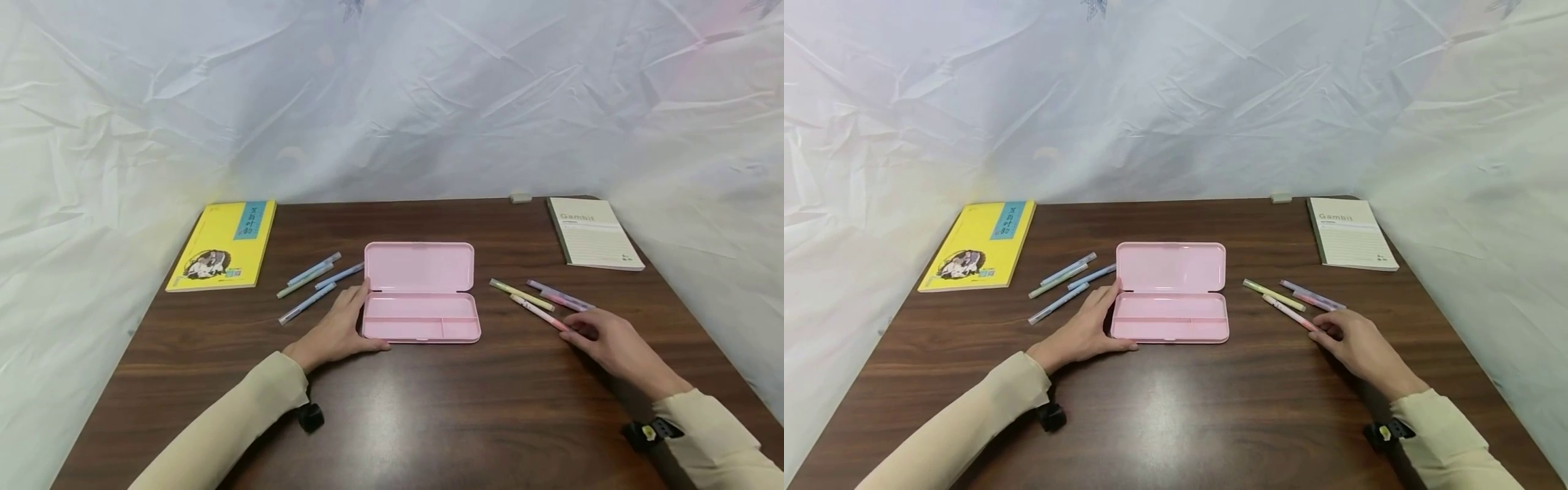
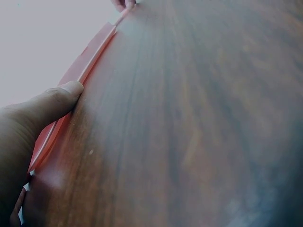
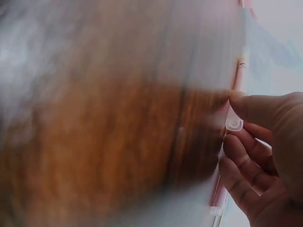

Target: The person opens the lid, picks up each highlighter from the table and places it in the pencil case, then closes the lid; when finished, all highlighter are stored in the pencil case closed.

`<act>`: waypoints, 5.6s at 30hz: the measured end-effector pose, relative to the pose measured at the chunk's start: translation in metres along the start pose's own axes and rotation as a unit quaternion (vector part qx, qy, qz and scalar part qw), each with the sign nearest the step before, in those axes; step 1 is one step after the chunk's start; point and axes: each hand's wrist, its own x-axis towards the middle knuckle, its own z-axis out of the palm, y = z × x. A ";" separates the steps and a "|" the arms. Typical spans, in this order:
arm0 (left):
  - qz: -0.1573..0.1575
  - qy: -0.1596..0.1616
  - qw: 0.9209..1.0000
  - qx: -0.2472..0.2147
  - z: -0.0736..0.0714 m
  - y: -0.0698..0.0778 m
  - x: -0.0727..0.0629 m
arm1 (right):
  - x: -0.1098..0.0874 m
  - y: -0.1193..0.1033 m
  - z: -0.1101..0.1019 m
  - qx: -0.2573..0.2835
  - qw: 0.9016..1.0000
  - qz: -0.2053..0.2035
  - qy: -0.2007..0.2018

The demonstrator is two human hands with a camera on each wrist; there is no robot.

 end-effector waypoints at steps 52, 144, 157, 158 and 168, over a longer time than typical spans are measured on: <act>0.008 0.006 1.000 -0.002 0.004 -0.001 -0.001 | 0.096 -0.108 -0.005 0.099 0.983 -0.141 0.061; -0.002 0.007 1.000 0.001 0.002 0.005 -0.002 | 0.018 -0.020 -0.061 0.043 0.995 0.008 0.095; -0.009 0.002 1.000 -0.001 0.004 0.004 -0.001 | 0.003 0.005 -0.039 0.033 0.995 0.034 0.086; -0.009 0.002 1.000 -0.001 0.003 0.004 -0.001 | 0.004 0.005 -0.038 0.032 0.995 0.031 0.085; -0.006 0.003 1.000 -0.006 0.003 0.004 -0.001 | 0.017 0.005 -0.013 0.025 0.998 -0.003 0.055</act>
